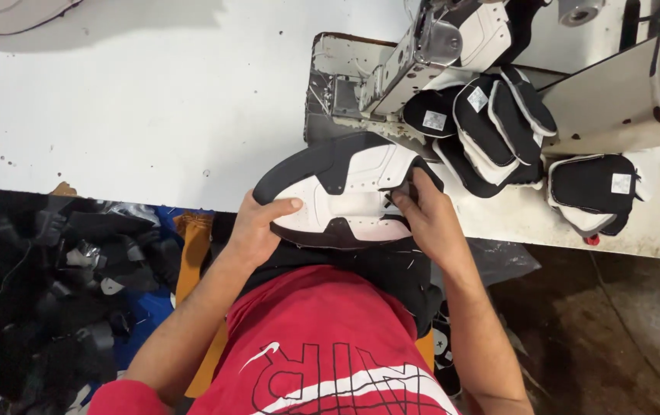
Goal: The person repeatedly places a shoe upper under a sewing machine needle, guides it through the machine to stitch the edges, and then removes it. This process is repeated for multiple shoes in a continuous assembly line fashion.
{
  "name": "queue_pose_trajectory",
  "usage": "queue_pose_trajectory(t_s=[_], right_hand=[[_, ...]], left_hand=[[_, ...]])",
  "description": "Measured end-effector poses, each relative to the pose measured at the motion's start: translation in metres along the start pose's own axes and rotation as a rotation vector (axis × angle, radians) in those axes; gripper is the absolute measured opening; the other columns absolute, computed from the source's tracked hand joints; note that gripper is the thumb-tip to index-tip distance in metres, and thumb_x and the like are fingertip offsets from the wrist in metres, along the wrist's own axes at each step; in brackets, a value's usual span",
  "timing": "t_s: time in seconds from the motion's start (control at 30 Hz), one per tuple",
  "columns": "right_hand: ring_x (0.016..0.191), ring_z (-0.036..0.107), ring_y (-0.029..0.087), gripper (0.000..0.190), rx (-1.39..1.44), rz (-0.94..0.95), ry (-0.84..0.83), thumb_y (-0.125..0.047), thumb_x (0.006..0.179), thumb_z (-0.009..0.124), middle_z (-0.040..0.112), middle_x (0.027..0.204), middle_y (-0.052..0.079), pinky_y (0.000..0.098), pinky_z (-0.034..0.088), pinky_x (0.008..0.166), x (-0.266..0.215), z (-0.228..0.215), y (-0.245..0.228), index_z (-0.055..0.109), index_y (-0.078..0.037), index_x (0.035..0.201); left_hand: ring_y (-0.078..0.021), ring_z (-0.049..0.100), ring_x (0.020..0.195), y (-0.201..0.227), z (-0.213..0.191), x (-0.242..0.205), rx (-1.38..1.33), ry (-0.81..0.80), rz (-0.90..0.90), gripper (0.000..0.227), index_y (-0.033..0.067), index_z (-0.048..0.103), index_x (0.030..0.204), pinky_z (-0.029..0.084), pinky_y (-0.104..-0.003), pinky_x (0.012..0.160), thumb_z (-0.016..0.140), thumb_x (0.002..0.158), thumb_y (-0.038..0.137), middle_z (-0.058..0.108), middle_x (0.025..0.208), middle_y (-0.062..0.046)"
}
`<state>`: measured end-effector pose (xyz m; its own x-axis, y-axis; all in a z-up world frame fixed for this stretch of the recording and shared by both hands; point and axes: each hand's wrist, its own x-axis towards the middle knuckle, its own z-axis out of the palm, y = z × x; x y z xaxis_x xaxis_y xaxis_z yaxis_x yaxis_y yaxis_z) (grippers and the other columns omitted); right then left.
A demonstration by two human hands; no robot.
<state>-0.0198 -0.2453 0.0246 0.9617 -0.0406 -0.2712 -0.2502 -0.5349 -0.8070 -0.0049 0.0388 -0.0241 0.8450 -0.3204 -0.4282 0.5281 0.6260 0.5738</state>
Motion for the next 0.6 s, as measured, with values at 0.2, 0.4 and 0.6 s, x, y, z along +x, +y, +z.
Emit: queue_pose_trajectory(t_s=[0.2, 0.4, 0.6], right_hand=[[0.081, 0.056, 0.007, 0.050, 0.308, 0.110, -0.007, -0.011, 0.100, 0.063, 0.066, 0.102, 0.004, 0.0238, 0.046, 0.067, 0.003, -0.001, 0.025, 0.052, 0.002, 0.147], [0.083, 0.057, 0.006, 0.064, 0.418, 0.034, -0.156, -0.008, 0.095, 0.068, 0.068, 0.106, 0.006, 0.0224, 0.048, 0.071, -0.007, -0.004, 0.034, 0.046, 0.006, 0.153], [0.100, 0.066, 0.011, 0.063, 0.426, -0.023, -0.139, -0.003, 0.097, 0.067, 0.069, 0.115, 0.011, 0.0246, 0.053, 0.087, -0.007, -0.001, 0.029, 0.040, 0.011, 0.152]], left_hand=[[-0.0266, 0.072, 0.102, -0.007, -0.012, 0.005, -0.003, 0.035, 0.005, 0.041, -0.0088, 0.065, 0.121, 0.059, -0.040, 0.090, 0.072, 0.082, -0.002, 0.073, 0.113, -0.017], [-0.0258, 0.072, 0.101, -0.006, -0.013, 0.006, -0.003, -0.012, -0.039, 0.040, -0.0068, 0.065, 0.122, 0.058, -0.039, 0.089, 0.072, 0.082, -0.002, 0.073, 0.112, -0.016], [-0.0247, 0.072, 0.102, 0.001, -0.005, 0.006, -0.001, -0.029, -0.055, 0.044, -0.0044, 0.064, 0.125, 0.058, -0.039, 0.089, 0.072, 0.081, 0.001, 0.073, 0.113, -0.014]])
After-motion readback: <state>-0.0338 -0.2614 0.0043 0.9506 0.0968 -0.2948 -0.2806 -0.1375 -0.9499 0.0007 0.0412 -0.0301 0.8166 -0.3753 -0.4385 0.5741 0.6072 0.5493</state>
